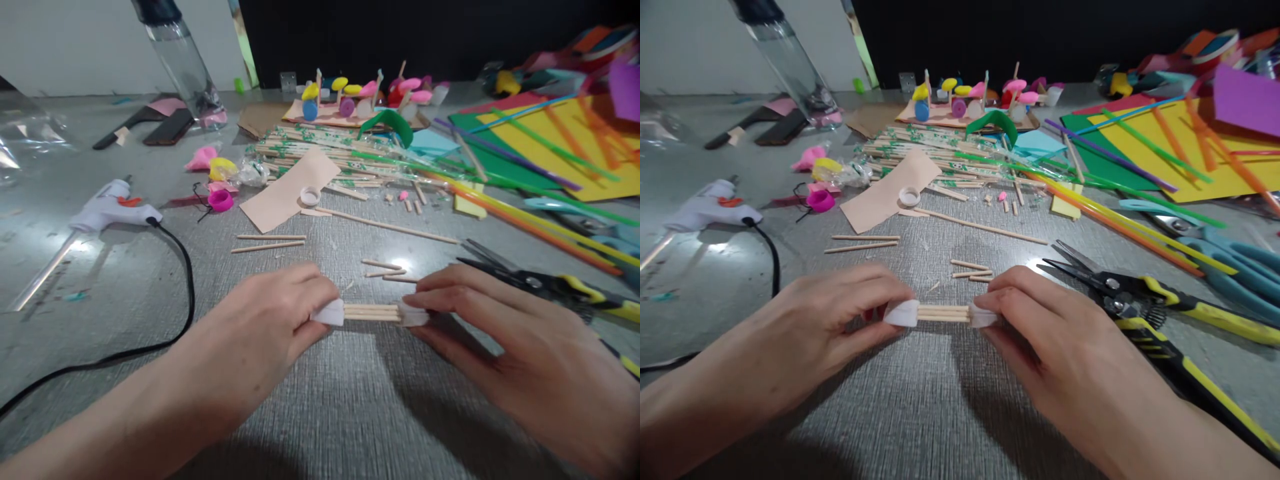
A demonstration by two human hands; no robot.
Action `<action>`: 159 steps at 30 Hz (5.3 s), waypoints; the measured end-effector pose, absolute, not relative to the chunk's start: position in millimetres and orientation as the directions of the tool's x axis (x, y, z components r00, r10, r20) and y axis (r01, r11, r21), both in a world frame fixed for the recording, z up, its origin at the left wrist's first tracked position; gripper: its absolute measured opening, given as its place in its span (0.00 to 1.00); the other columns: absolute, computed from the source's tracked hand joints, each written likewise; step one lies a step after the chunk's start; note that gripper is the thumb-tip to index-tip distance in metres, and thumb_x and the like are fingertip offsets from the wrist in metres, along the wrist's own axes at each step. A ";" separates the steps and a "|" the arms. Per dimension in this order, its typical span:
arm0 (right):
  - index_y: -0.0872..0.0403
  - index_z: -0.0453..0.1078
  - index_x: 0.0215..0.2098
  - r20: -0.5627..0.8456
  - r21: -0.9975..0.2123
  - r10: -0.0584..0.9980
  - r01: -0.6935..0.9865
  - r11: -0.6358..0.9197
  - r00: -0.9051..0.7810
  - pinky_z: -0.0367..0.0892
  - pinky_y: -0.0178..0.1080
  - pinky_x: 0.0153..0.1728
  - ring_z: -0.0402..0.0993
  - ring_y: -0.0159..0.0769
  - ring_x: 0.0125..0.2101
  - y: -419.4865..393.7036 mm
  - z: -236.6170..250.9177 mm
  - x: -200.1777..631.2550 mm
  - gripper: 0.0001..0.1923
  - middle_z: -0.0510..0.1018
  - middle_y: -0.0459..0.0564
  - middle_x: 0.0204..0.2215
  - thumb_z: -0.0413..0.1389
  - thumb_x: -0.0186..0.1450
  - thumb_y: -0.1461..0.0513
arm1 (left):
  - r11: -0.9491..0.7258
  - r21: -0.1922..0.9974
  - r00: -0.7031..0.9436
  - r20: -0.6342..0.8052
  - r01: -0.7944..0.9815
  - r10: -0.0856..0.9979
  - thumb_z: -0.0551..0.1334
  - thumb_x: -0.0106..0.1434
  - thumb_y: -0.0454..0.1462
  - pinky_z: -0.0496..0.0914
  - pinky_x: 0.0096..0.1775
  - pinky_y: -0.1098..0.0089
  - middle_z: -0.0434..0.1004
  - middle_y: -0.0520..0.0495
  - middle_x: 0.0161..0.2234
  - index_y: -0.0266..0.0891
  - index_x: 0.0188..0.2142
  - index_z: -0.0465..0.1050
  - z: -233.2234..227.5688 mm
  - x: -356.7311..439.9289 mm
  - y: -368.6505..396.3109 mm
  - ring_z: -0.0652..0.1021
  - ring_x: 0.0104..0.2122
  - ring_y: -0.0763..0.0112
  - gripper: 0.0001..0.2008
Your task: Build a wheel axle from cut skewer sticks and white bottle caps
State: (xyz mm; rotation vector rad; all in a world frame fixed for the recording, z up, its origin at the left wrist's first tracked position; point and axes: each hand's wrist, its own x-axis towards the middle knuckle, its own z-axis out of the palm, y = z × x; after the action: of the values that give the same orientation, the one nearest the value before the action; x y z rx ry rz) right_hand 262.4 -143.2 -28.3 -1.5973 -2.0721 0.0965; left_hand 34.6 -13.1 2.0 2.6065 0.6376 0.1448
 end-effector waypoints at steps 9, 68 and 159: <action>0.51 0.69 0.47 0.328 -0.400 0.931 0.870 0.288 -0.158 0.71 0.36 0.38 0.74 0.33 0.40 -138.6 -25.1 260.8 0.07 0.73 0.47 0.44 0.53 0.72 0.64 | -0.790 0.447 0.883 -0.001 0.421 0.470 0.64 0.67 0.34 0.69 0.37 0.64 0.78 0.50 0.38 0.40 0.41 0.76 4.0 35.8 -12.7 0.78 0.36 0.65 0.03; 0.55 0.70 0.54 0.418 -0.381 0.903 0.883 0.275 -0.101 0.73 0.39 0.43 0.74 0.36 0.43 -127.0 -44.0 267.5 0.12 0.72 0.52 0.46 0.53 0.74 0.64 | -0.737 0.487 0.839 0.019 0.468 0.544 0.61 0.70 0.33 0.68 0.45 0.62 0.73 0.48 0.41 0.35 0.40 0.75 -7.9 52.9 -13.0 0.75 0.42 0.64 0.04; 0.51 0.69 0.45 0.390 -0.367 0.918 0.903 0.222 -0.068 0.67 0.37 0.33 0.75 0.35 0.33 -130.9 -40.7 275.6 0.04 0.77 0.45 0.35 0.54 0.73 0.64 | -0.726 0.561 0.831 0.116 0.397 0.544 0.60 0.72 0.34 0.68 0.47 0.63 0.75 0.48 0.43 0.37 0.45 0.76 -16.2 43.1 -13.9 0.76 0.43 0.65 0.06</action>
State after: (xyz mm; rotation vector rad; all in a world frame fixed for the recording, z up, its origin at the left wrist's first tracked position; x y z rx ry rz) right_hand 275.6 -130.9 -40.7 -1.6733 -1.9602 0.0361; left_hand 43.1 -13.9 -16.2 2.4803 0.6912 0.3708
